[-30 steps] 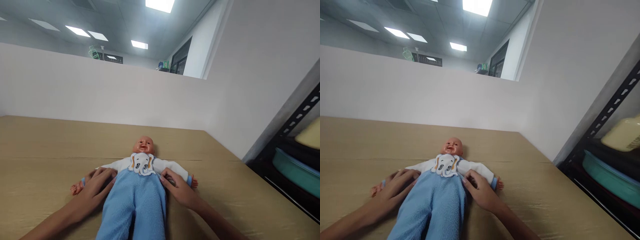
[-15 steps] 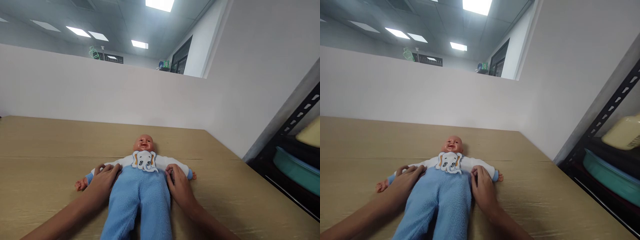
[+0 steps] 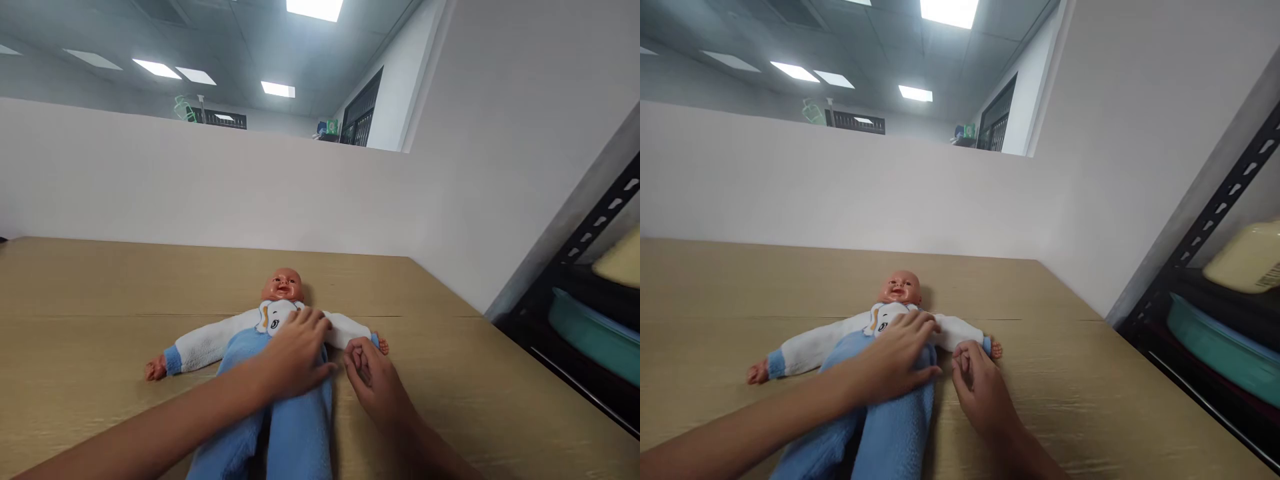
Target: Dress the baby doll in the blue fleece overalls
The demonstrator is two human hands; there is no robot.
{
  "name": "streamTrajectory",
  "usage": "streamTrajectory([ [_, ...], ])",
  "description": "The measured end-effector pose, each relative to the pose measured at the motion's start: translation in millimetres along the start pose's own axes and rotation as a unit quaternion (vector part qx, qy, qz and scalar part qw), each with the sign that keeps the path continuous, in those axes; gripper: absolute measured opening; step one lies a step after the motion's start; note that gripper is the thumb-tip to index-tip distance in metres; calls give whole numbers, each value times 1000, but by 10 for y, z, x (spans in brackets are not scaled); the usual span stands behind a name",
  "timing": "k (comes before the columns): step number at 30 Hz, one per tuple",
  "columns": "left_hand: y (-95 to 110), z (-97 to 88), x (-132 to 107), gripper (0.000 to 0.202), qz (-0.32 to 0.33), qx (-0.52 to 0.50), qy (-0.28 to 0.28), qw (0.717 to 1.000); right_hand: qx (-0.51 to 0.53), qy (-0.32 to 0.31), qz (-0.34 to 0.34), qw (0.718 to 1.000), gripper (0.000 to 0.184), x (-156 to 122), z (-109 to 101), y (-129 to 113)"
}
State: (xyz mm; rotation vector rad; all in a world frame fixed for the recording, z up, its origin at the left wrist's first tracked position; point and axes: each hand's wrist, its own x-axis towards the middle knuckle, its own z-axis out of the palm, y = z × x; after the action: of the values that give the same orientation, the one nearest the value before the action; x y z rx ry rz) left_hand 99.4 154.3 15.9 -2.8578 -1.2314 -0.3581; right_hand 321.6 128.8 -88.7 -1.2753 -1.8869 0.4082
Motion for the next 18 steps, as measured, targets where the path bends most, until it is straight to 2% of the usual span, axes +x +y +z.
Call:
streamTrajectory([
  [2, 137, 155, 311, 54, 23, 28, -54, 998, 21, -2, 5, 1000, 6, 16, -6, -5],
  [5, 177, 368, 668, 44, 31, 37, -82, 995, 42, -14, 3, 999, 7, 18, -30, -25],
  [9, 131, 470, 824, 36, 3, 15, -71, 997, 44, -39, -7, 998, 9, -2, -57, -51],
  [14, 97, 276, 787, 24, -56, -89, 38, 994, 39, -25, -1, 999, 8, -37, -37, -75],
  [18, 117, -17, 754, 22, -102, -195, 138, 966, 62, -12, -6, 998, 8, -42, -10, -80],
])
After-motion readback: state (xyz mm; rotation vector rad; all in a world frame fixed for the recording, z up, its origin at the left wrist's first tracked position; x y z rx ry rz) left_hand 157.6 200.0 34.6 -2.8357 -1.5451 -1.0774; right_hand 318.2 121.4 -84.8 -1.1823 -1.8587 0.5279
